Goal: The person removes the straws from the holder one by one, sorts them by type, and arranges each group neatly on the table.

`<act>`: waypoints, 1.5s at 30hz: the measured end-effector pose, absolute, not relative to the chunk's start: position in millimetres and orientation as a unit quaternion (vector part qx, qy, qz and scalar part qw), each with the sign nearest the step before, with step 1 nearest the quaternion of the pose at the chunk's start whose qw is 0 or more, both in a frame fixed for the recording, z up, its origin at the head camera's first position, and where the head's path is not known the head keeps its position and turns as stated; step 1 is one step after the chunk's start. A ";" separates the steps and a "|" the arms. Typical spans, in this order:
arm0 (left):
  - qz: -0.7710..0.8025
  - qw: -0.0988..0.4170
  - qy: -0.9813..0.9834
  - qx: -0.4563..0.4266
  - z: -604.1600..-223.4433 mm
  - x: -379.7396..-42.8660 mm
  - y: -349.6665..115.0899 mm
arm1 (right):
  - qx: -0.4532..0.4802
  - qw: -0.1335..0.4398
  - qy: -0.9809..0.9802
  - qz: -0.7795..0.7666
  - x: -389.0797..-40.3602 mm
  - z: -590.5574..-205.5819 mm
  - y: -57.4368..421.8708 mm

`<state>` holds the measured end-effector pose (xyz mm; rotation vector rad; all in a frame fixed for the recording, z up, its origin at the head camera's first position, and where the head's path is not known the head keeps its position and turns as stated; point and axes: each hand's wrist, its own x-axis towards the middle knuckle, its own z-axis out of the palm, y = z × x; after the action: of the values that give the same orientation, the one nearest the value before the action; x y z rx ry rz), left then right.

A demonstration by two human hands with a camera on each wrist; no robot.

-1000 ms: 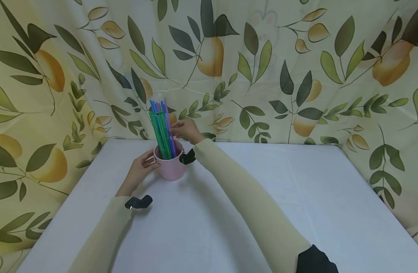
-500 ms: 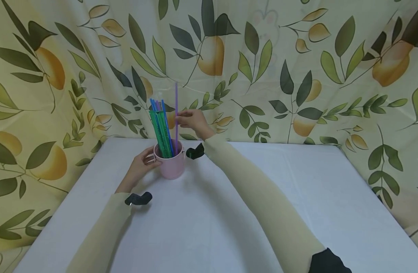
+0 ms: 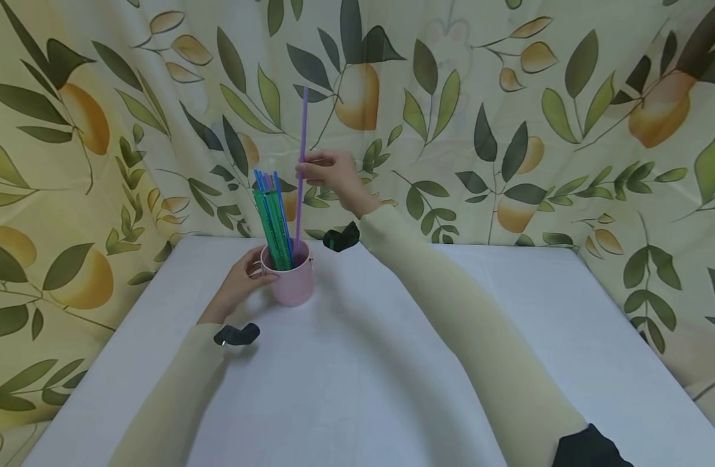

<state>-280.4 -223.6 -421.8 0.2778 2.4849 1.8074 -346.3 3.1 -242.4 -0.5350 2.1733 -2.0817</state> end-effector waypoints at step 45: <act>0.571 0.039 0.817 0.075 -418.6 -276.7 -215.0 | -0.185 0.065 0.927 -0.320 -292.2 -339.3 263.7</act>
<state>-276.7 -215.0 -418.6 0.2300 2.5041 1.7494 -292.2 263.7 -339.3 -0.5575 2.7969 -0.9663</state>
